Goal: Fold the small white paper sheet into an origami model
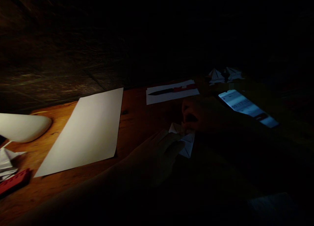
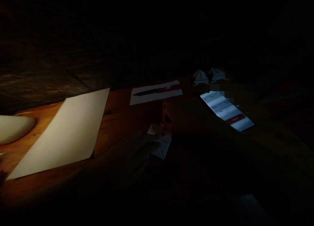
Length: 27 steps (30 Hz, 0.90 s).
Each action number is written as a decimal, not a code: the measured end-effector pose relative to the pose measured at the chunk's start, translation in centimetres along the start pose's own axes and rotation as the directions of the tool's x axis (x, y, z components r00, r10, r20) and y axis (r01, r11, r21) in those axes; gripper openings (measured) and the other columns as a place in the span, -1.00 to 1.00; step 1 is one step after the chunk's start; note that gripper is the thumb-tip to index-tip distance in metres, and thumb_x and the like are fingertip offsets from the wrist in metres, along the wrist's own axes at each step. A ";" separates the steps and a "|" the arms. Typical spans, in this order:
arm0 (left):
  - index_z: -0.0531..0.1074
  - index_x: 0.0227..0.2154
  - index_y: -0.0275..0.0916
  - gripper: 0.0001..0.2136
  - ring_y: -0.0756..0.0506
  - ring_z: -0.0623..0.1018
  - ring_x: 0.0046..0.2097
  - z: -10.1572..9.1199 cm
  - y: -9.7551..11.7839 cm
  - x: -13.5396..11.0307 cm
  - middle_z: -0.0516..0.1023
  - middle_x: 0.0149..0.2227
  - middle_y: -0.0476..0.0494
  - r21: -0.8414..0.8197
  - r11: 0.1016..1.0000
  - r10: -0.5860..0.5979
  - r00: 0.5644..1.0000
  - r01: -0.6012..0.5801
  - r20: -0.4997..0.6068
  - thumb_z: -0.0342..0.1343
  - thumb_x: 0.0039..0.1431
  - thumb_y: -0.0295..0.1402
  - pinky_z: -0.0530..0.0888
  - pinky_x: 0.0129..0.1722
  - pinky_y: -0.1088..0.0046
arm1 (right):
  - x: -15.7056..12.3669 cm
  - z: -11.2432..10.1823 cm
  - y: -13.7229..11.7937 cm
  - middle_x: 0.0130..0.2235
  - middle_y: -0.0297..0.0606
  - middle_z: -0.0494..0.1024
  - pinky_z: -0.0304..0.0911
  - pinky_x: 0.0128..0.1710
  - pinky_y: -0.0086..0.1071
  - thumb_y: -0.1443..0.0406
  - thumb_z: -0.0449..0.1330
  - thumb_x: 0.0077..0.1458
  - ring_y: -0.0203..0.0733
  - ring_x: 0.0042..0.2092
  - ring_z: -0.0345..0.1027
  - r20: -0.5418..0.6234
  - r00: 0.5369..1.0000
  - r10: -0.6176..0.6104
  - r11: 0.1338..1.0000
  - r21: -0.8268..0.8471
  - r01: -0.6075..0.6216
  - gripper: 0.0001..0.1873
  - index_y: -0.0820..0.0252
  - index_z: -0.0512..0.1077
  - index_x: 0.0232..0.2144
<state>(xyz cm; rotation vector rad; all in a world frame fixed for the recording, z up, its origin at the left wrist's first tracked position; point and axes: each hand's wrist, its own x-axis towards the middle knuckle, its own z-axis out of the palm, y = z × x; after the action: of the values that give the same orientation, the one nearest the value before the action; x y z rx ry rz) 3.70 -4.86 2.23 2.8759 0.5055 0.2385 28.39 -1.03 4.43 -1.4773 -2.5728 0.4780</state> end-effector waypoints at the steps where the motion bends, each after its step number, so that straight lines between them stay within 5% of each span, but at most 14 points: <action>1: 0.35 0.13 -0.37 -0.61 -0.25 0.41 0.01 0.1 0.0 0.0 0.43 0.12 -0.30 -0.001 1.000 0.000 1.000 0.000 -0.007 0.02 0.24 -0.55 0.56 -0.04 0.15 | 0.0 0.0 -0.1 -0.17 -0.17 0.58 0.15 -0.27 -0.30 0.21 0.24 0.15 -0.14 -0.22 0.41 0.000 1.000 0.007 1.000 0.001 -0.007 -0.79 0.20 0.60 -0.42; 14: 0.33 0.14 -0.38 -0.57 -0.24 0.42 0.01 0.0 0.0 0.1 0.45 0.10 -0.32 0.022 0.999 0.031 1.000 -0.030 -0.004 0.02 0.20 -0.57 0.54 -0.03 0.16 | 0.0 0.2 -0.8 -0.26 -0.15 0.58 0.11 -0.38 -0.30 0.21 0.32 0.02 -0.11 -0.29 0.40 -0.011 0.982 0.191 0.981 0.042 -0.190 -0.84 0.18 0.52 -0.48; 21: 0.30 0.18 -0.33 -0.54 -0.26 0.41 0.10 0.0 0.0 -0.2 0.41 0.18 -0.30 0.014 1.000 0.012 1.000 -0.012 -0.007 0.02 0.21 -0.55 0.54 0.03 0.16 | 0.5 1.0 1.3 -0.24 -0.20 0.53 0.09 -0.35 -0.33 0.05 0.43 -0.10 -0.11 -0.26 0.35 -0.085 0.978 0.191 0.981 0.008 -0.191 -0.57 0.17 0.44 -0.28; 27: 0.28 0.20 -0.37 -0.53 -0.25 0.41 0.07 -0.1 -0.2 -0.1 0.40 0.19 -0.32 0.011 0.999 0.035 0.999 -0.035 -0.006 0.02 0.21 -0.55 0.53 0.05 0.14 | 0.9 0.9 2.5 -0.22 -0.23 0.55 0.13 -0.33 -0.36 0.11 0.38 -0.01 -0.16 -0.25 0.38 -0.025 0.985 0.171 0.976 0.140 -0.166 -0.68 0.15 0.46 -0.27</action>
<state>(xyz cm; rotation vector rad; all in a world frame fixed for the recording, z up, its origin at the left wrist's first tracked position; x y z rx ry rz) 3.55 -4.71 2.27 2.8974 0.4590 0.2508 29.77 0.72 2.72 -1.6464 -2.3455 0.6291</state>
